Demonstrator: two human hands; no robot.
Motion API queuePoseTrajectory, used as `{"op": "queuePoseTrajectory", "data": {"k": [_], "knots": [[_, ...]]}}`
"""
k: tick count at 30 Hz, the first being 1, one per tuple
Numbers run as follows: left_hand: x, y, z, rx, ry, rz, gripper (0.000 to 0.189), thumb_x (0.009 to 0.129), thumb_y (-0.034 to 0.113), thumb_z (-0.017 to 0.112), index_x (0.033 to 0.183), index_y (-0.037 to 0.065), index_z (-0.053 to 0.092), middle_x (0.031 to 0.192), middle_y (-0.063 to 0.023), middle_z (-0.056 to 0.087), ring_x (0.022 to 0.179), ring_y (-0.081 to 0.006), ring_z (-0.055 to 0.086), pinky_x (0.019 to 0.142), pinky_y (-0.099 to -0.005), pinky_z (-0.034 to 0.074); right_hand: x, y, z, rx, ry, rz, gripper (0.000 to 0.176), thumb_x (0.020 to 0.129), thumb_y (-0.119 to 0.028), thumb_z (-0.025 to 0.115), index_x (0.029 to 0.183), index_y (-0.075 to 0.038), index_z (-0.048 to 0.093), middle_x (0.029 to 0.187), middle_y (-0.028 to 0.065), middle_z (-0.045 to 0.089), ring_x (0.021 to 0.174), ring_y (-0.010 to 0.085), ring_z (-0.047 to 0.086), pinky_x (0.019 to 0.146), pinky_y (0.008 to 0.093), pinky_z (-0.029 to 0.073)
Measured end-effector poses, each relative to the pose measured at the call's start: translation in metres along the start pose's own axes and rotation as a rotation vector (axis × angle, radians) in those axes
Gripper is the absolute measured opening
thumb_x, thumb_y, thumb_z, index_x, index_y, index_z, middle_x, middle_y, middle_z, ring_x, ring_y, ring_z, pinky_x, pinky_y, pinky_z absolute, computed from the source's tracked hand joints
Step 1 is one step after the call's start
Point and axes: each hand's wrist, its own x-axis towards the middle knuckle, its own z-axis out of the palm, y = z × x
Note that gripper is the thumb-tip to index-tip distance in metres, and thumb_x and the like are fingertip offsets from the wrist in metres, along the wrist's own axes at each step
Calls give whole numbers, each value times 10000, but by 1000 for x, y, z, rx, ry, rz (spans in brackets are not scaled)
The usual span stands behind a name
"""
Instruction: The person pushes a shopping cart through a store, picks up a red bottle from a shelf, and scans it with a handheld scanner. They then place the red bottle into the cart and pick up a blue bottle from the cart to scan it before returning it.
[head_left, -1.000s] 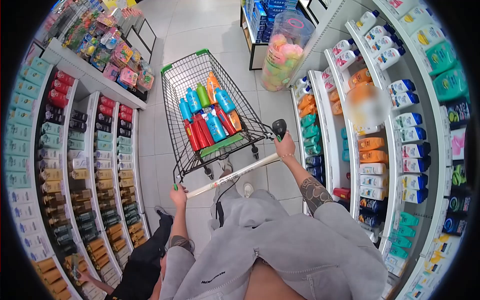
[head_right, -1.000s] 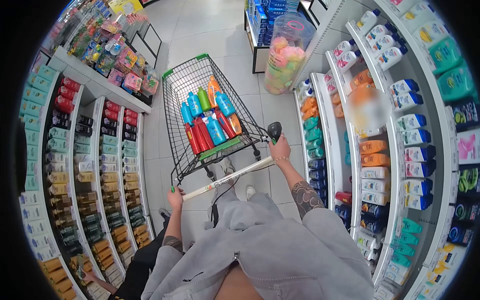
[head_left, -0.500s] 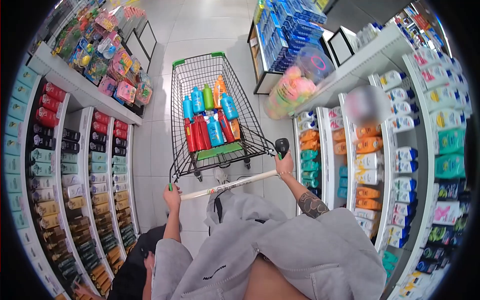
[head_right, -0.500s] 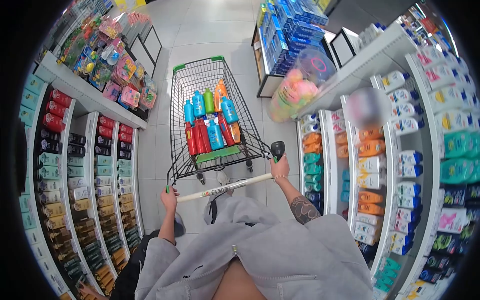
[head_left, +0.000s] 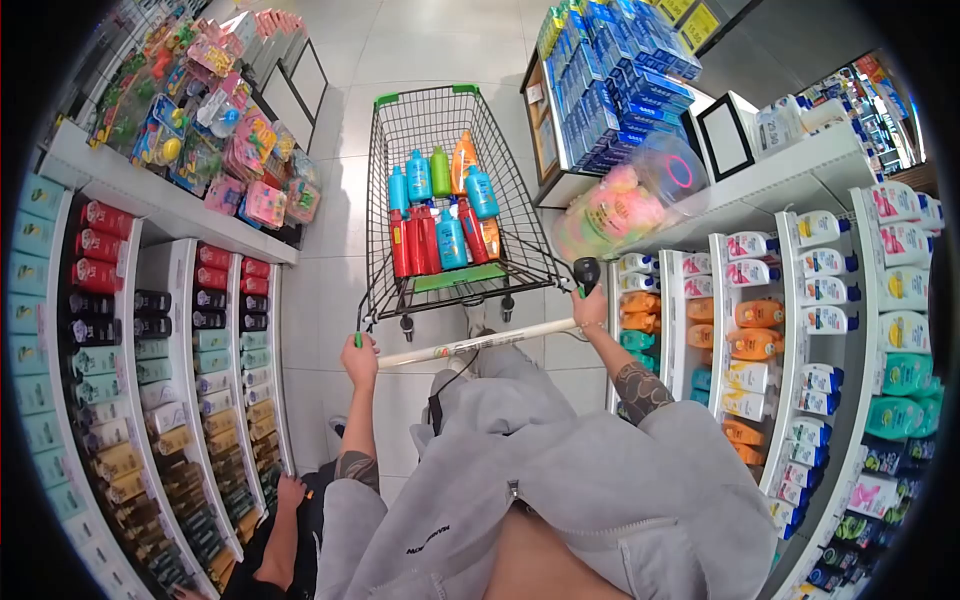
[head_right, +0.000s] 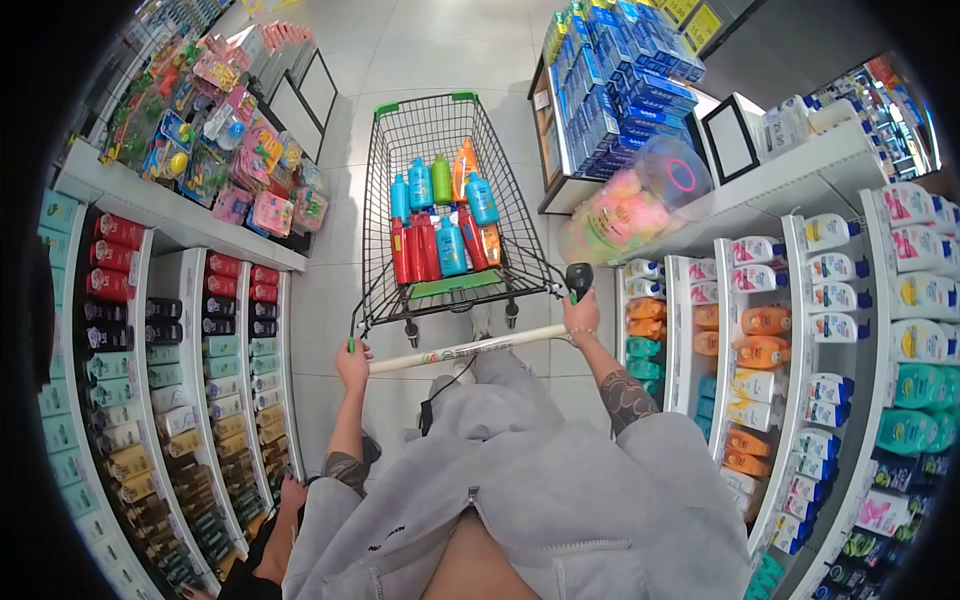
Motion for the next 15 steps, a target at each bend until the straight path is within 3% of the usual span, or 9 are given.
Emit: {"op": "queuePoseTrajectory", "data": {"k": [5, 6, 15], "knots": [[44, 50, 31, 27, -3, 5, 240, 885, 166, 512, 753, -29, 560, 670, -95, 618, 548, -179, 632, 504, -299, 488, 71, -30, 3, -7, -1, 3, 593, 767, -308, 623, 1205, 45, 435, 954, 262, 605, 873, 411, 597, 765, 473, 475], [52, 57, 39, 23, 5, 2, 240, 883, 163, 510, 750, -31, 561, 670, -98, 620, 547, -179, 633, 507, -301, 493, 85, -33, 9, 63, 131, -65, 477, 751, -329, 652, 1027, 28, 499, 817, 271, 617, 793, 445, 593, 702, 494, 473], [146, 127, 88, 42, -32, -28, 244, 892, 188, 500, 799, -22, 579, 659, -99, 627, 545, -180, 638, 513, -303, 500, 193, -103, 9, 98, 136, -34, 480, 746, -309, 666, 1031, 42, 502, 812, 269, 618, 778, 424, 603, 689, 479, 474]]}}
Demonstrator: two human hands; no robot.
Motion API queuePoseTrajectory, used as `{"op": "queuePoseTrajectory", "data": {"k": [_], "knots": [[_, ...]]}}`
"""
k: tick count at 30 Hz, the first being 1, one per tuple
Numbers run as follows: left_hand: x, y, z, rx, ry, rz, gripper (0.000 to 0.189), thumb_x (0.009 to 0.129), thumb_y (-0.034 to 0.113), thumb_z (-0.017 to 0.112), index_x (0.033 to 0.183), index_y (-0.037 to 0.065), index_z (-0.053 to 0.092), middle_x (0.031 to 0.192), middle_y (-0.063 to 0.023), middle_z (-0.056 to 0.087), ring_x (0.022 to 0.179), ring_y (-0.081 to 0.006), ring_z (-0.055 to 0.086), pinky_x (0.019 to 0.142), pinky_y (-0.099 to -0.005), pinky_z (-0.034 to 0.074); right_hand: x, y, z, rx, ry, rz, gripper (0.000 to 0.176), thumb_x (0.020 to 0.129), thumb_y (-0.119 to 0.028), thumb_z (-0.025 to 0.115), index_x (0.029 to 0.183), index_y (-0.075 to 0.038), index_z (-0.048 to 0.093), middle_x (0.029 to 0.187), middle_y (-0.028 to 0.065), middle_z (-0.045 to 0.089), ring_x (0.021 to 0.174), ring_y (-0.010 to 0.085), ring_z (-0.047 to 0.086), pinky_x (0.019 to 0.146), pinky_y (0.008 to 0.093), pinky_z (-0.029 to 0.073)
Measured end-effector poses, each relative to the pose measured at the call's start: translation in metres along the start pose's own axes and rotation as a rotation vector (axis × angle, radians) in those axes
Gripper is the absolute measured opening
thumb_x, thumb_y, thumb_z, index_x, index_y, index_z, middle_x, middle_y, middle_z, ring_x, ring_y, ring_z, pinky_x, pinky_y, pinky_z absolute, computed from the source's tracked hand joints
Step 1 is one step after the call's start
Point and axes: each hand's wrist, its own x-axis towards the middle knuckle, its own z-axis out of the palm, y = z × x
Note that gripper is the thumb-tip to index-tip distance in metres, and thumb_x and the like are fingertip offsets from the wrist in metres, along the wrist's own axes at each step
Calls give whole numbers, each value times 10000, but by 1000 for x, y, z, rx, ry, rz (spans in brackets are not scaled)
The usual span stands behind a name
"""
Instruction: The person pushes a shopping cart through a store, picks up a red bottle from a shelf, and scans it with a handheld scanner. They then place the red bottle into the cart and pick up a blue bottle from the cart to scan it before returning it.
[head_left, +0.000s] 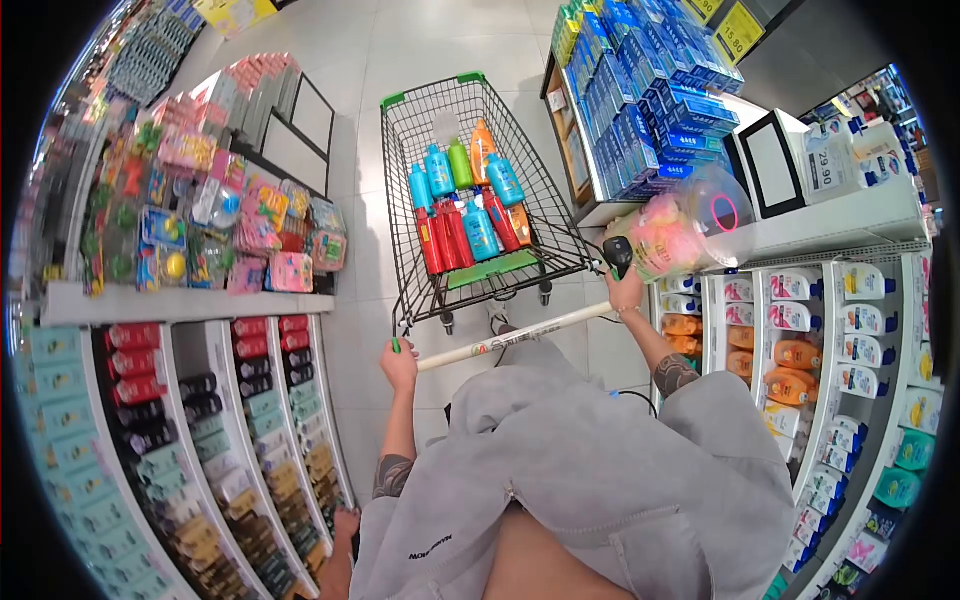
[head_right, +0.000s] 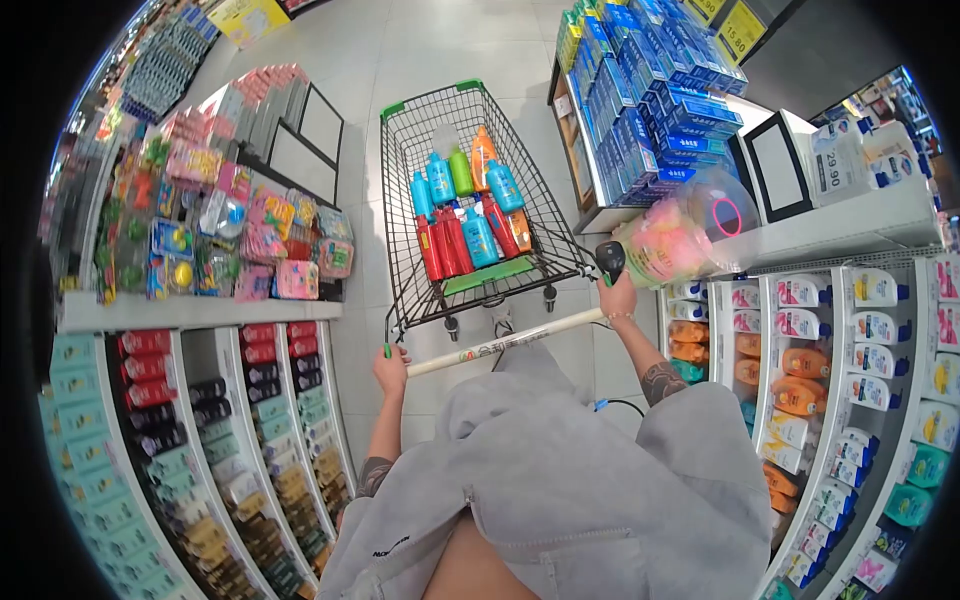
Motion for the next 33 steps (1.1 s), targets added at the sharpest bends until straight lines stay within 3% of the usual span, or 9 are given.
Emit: {"op": "queuePoseTrajectory", "data": {"k": [6, 8, 9, 12, 19, 26, 33], "knots": [[70, 50, 18, 17, -46, -3, 238, 900, 182, 485, 817, -23, 574, 674, -95, 628, 550, -184, 639, 520, -311, 498, 68, -46, 23, -99, -62, 48, 527, 742, -305, 671, 1074, 64, 492, 838, 264, 620, 793, 435, 597, 706, 480, 470], [87, 66, 25, 6, -44, -26, 236, 901, 179, 480, 825, -24, 572, 684, -97, 630, 557, -186, 641, 527, -315, 500, 92, -62, 23, -94, 106, -166, 479, 750, -303, 653, 1062, 26, 499, 855, 267, 611, 827, 428, 595, 725, 482, 473], [97, 74, 29, 18, -67, -2, 231, 901, 175, 476, 833, -24, 571, 694, -98, 632, 564, -187, 642, 536, -314, 501, 107, -68, 24, -82, -36, -55, 510, 752, -320, 653, 1092, 24, 489, 872, 269, 615, 824, 435, 596, 722, 483, 475], [131, 98, 45, -20, -85, 14, 232, 901, 176, 472, 837, -23, 572, 712, -100, 635, 576, -189, 645, 552, -312, 502, 143, -97, 25, -66, -140, 89, 612, 742, -337, 651, 1171, 59, 467, 907, 271, 619, 860, 430, 597, 768, 466, 476], [207, 142, 76, -14, -104, 10, 260, 896, 194, 472, 795, -18, 584, 680, -106, 638, 553, -201, 646, 550, -320, 500, 214, -133, 46, -74, -85, 102, 638, 744, -329, 632, 1254, -2, 428, 949, 281, 620, 911, 417, 601, 792, 468, 474], [293, 182, 81, -2, -140, 99, 274, 884, 196, 483, 767, -27, 592, 639, -109, 632, 536, -202, 644, 526, -321, 498, 241, -171, 72, -94, -7, 135, 667, 747, -333, 632, 1257, 35, 409, 934, 283, 621, 895, 410, 608, 794, 462, 475], [394, 237, 55, 167, -169, 125, 324, 855, 276, 497, 749, 1, 630, 642, -96, 642, 570, -200, 652, 597, -344, 495, 222, -227, 104, 14, 7, 228, 707, 743, -296, 663, 1269, 82, 378, 960, 303, 603, 915, 419, 594, 804, 447, 469]]}}
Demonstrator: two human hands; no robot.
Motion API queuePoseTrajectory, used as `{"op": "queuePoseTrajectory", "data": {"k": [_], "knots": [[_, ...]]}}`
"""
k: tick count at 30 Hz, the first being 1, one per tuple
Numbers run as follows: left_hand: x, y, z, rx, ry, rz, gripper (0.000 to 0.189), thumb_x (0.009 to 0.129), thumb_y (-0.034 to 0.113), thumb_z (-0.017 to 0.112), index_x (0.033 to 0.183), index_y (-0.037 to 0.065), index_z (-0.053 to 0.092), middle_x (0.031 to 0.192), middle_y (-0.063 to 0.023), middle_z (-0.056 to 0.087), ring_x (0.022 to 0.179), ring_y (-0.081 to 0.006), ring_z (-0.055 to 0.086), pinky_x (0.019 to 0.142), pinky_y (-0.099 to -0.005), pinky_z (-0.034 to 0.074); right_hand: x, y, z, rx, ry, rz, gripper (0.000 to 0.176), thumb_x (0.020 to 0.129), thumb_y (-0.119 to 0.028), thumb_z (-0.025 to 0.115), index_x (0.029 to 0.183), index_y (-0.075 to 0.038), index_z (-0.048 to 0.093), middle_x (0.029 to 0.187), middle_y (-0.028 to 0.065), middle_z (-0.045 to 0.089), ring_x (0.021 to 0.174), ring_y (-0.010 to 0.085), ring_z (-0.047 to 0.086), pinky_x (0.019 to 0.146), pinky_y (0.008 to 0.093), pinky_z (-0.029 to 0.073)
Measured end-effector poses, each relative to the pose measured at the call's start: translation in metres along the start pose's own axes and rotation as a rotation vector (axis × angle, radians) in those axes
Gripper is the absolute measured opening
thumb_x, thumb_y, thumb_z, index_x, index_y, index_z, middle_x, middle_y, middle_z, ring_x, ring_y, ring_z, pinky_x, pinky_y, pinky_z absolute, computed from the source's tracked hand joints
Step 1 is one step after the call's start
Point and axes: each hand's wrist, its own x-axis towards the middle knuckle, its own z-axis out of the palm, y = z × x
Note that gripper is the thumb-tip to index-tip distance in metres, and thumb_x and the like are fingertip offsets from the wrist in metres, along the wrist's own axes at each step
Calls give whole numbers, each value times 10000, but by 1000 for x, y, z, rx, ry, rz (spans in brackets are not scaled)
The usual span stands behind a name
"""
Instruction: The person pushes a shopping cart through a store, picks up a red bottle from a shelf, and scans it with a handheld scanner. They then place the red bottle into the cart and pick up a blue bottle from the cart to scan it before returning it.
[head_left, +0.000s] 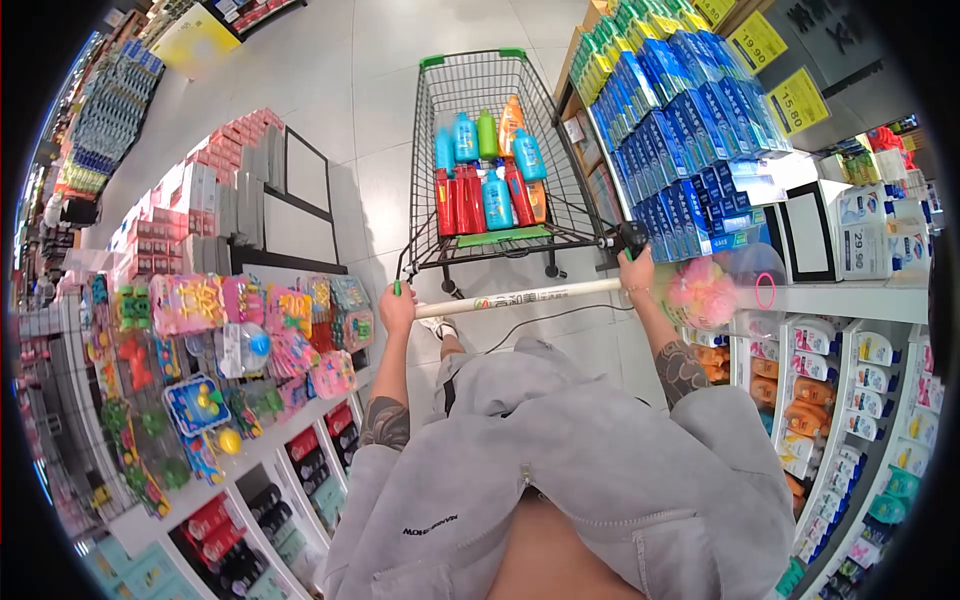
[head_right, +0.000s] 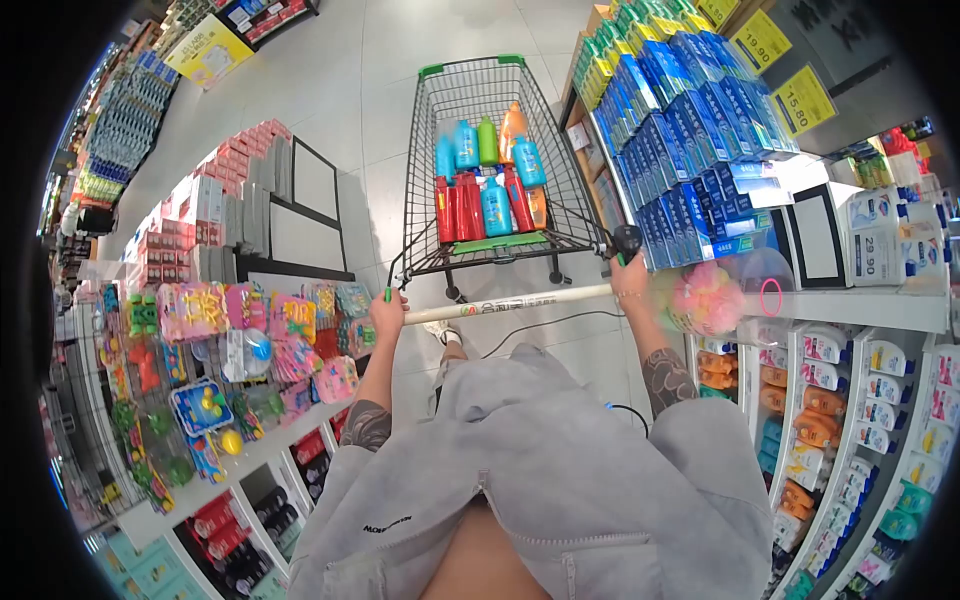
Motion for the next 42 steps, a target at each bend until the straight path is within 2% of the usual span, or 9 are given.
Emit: {"op": "queuePoseTrajectory", "data": {"k": [5, 9, 11, 13, 16, 29, 31, 39, 42], "knots": [[90, 1, -34, 166, -63, 55, 334, 824, 326, 506, 813, 22, 643, 751, -171, 652, 720, -327, 641, 679, -422, 486, -27, -22, 49, -41, 66, 94, 621, 733, -254, 683, 1202, 69, 437, 1050, 281, 581, 990, 408, 564, 877, 435, 442], [133, 45, -75, 378, -32, 105, 350, 813, 361, 494, 874, 50, 644, 857, -230, 629, 835, -419, 590, 740, -486, 465, -55, -43, 92, -137, 352, -79, 626, 729, -246, 685, 1199, 82, 435, 1104, 286, 557, 1021, 416, 550, 904, 436, 430], [166, 50, -83, 453, -43, 126, 349, 812, 361, 494, 875, 53, 645, 855, -229, 630, 834, -415, 594, 739, -485, 468, -62, -64, 103, -94, 384, -102, 621, 728, -238, 681, 1198, 83, 434, 1116, 289, 550, 1028, 418, 547, 910, 437, 427], [201, 54, -93, 518, -63, 174, 347, 812, 361, 495, 877, 55, 646, 854, -227, 631, 832, -410, 598, 738, -485, 470, -78, -99, 105, -179, 140, 276, 596, 737, -251, 655, 1181, 84, 441, 1077, 284, 572, 1007, 416, 560, 886, 441, 441], [241, 74, -108, 550, -101, 185, 353, 809, 376, 512, 891, 63, 652, 850, -219, 636, 823, -405, 603, 733, -485, 477, -95, -148, 114, -135, 150, 377, 576, 743, -273, 631, 1161, 80, 451, 998, 270, 605, 939, 421, 585, 834, 454, 458], [428, 108, -105, 649, -209, 466, 316, 805, 347, 538, 806, 51, 648, 705, -163, 640, 706, -354, 622, 679, -430, 486, -105, -259, 178, 75, 258, 486, 550, 756, -221, 626, 1174, 72, 422, 865, 271, 613, 816, 436, 594, 721, 476, 457], [449, 118, -106, 609, -312, 369, 348, 820, 374, 525, 839, 53, 657, 786, -204, 641, 778, -399, 610, 709, -465, 480, -110, -270, 190, 61, 292, 540, 540, 754, -214, 625, 1173, 62, 425, 856, 263, 612, 800, 431, 594, 709, 476, 459], [503, 165, -112, 525, -459, 464, 354, 858, 322, 497, 746, 8, 613, 665, -123, 649, 666, -306, 639, 650, -408, 485, -110, -346, 196, 162, 315, 685, 520, 752, -187, 643, 1159, 70, 445, 788, 230, 610, 727, 411, 594, 655, 445, 466], [523, 184, -115, 545, -483, 489, 344, 868, 290, 504, 707, 0, 593, 611, -120, 629, 585, -267, 631, 597, -379, 485, -115, -357, 217, 153, 294, 748, 561, 743, -209, 620, 1208, 30, 417, 904, 247, 611, 829, 424, 594, 731, 466, 470]]}}
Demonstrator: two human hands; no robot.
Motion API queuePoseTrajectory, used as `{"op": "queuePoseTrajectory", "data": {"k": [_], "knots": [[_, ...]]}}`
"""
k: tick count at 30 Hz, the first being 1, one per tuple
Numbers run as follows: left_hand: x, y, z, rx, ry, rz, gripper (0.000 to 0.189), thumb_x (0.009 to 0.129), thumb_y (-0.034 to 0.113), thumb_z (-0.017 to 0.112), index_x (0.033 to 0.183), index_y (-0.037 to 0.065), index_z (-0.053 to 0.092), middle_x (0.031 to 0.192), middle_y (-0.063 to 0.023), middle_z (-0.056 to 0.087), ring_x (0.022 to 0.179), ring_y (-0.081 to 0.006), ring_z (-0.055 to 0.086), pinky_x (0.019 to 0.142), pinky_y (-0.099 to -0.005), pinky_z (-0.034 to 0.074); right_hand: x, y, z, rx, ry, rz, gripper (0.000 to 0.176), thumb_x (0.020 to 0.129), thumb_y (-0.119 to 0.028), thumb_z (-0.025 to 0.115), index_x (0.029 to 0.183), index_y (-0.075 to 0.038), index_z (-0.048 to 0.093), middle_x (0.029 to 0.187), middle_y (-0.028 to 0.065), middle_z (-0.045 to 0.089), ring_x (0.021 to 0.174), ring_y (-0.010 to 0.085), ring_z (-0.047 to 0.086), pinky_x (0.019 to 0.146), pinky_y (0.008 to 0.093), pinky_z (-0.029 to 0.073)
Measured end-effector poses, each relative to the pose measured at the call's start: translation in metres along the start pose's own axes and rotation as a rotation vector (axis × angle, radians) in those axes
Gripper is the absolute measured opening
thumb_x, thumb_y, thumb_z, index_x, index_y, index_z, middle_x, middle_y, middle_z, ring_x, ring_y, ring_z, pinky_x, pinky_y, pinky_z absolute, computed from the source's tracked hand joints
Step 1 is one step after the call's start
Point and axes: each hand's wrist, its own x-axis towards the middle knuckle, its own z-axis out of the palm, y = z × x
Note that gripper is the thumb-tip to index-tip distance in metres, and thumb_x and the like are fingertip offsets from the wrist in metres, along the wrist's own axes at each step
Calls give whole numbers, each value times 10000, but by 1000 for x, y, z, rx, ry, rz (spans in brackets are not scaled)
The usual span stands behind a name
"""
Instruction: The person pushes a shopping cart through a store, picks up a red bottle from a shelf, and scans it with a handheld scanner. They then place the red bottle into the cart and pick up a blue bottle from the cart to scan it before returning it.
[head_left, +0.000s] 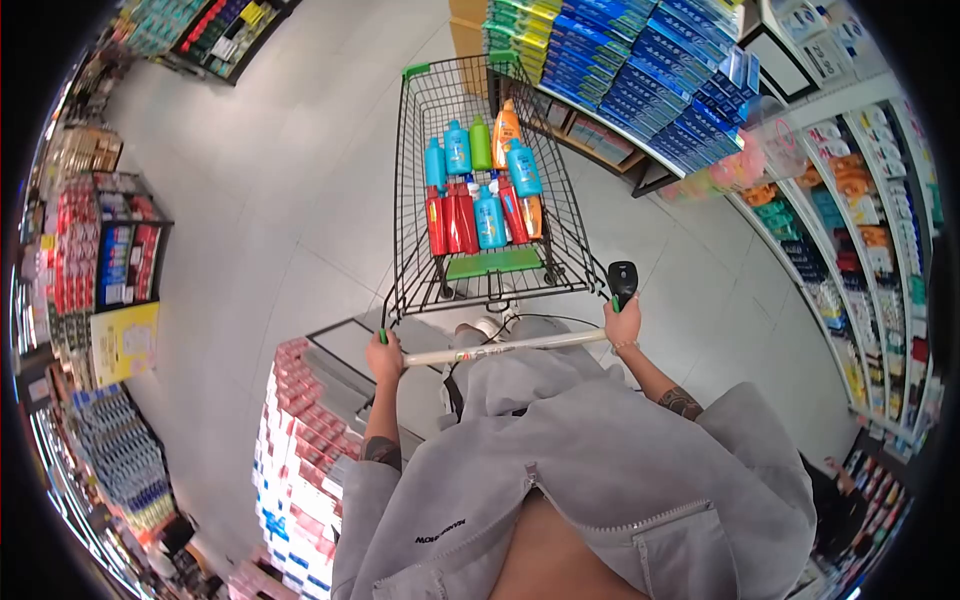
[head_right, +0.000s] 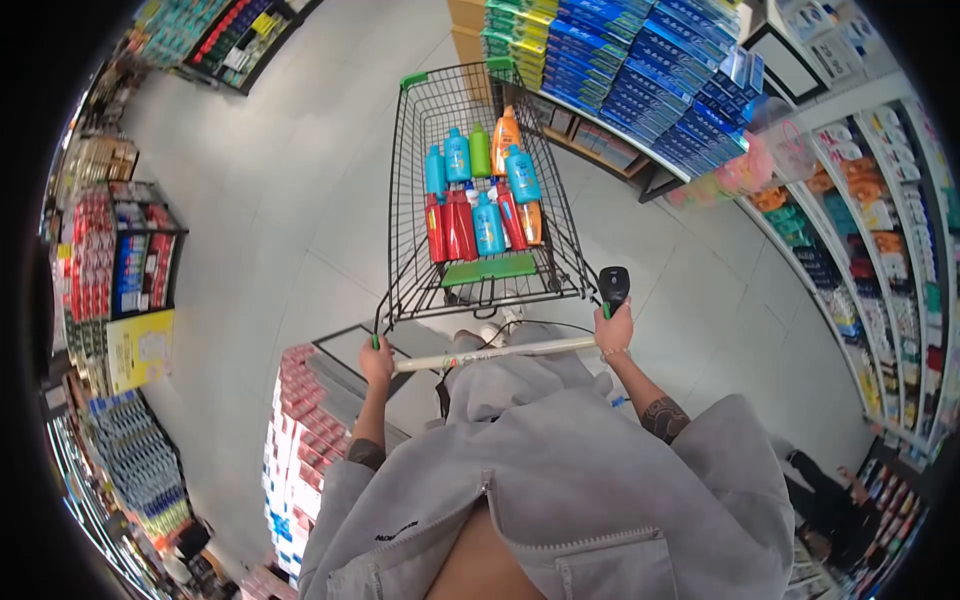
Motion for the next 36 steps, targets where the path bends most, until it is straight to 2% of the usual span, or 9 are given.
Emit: {"op": "queuePoseTrajectory", "data": {"k": [3, 7, 9, 10, 11, 14, 22, 29, 36], "knots": [[19, -9, -16, 50, -45, 58, 295, 889, 221, 491, 744, -18, 582, 634, -113, 635, 564, -205, 638, 562, -332, 492, -28, -11, 6, 23, 7, 79, 561, 741, -213, 622, 1199, 37, 417, 924, 251, 608, 838, 427, 592, 741, 470, 468], [43, -24, -38, 68, -103, 110, 297, 893, 219, 486, 739, -17, 581, 629, -109, 635, 560, -202, 638, 553, -334, 492, -70, -23, 22, 73, 60, 166, 515, 743, -207, 621, 1165, 27, 439, 887, 246, 610, 820, 419, 596, 729, 470, 469], [61, -29, -48, 102, -64, 175, 328, 876, 276, 506, 683, 17, 565, 532, -91, 597, 518, -242, 617, 552, -373, 480, -94, -33, 28, 66, 114, 210, 455, 746, -203, 617, 1127, -10, 462, 867, 236, 612, 804, 418, 596, 719, 473, 469], [66, -24, -58, 105, -107, 162, 330, 877, 275, 500, 693, 7, 557, 573, -147, 604, 558, -309, 615, 562, -418, 474, -106, -41, 31, 65, 151, 190, 445, 750, -203, 623, 1118, -7, 467, 829, 229, 613, 775, 413, 597, 690, 463, 466], [74, -19, -57, 101, -114, 180, 330, 877, 275, 500, 693, 7, 557, 573, -147, 604, 558, -309, 615, 562, -418, 474, -112, -43, 30, 64, 182, 165, 436, 754, -202, 629, 1108, -3, 473, 791, 221, 613, 746, 408, 598, 662, 453, 463], [102, -36, -69, 318, -51, 313, 341, 874, 287, 490, 732, -15, 557, 684, -266, 585, 673, -453, 568, 613, -521, 440, -139, -52, 46, 70, 210, 236, 435, 755, -207, 634, 1101, 4, 475, 788, 228, 613, 744, 412, 597, 667, 455, 460], [118, 5, -96, 430, -60, 424, 345, 890, 302, 473, 759, -4, 563, 695, -254, 606, 677, -432, 592, 623, -511, 457, -174, -55, 63, 57, 367, 279, 437, 755, -204, 647, 1101, 0, 477, 810, 231, 617, 775, 416, 597, 689, 451, 462], [122, 38, -100, 428, -100, 519, 346, 892, 298, 482, 737, -3, 554, 668, -248, 601, 647, -425, 595, 600, -507, 460, -184, -72, 42, 52, 379, 349, 449, 761, -227, 645, 1110, -1, 475, 821, 237, 612, 780, 423, 590, 686, 455, 459], [162, 94, -98, 411, -194, 601, 332, 886, 283, 495, 718, 1, 542, 633, -249, 587, 607, -430, 584, 566, -511, 449, -167, -100, 34, -37, 318, 554, 602, 754, -289, 629, 1230, 16, 422, 951, 231, 609, 889, 406, 582, 783, 460, 457]]}}
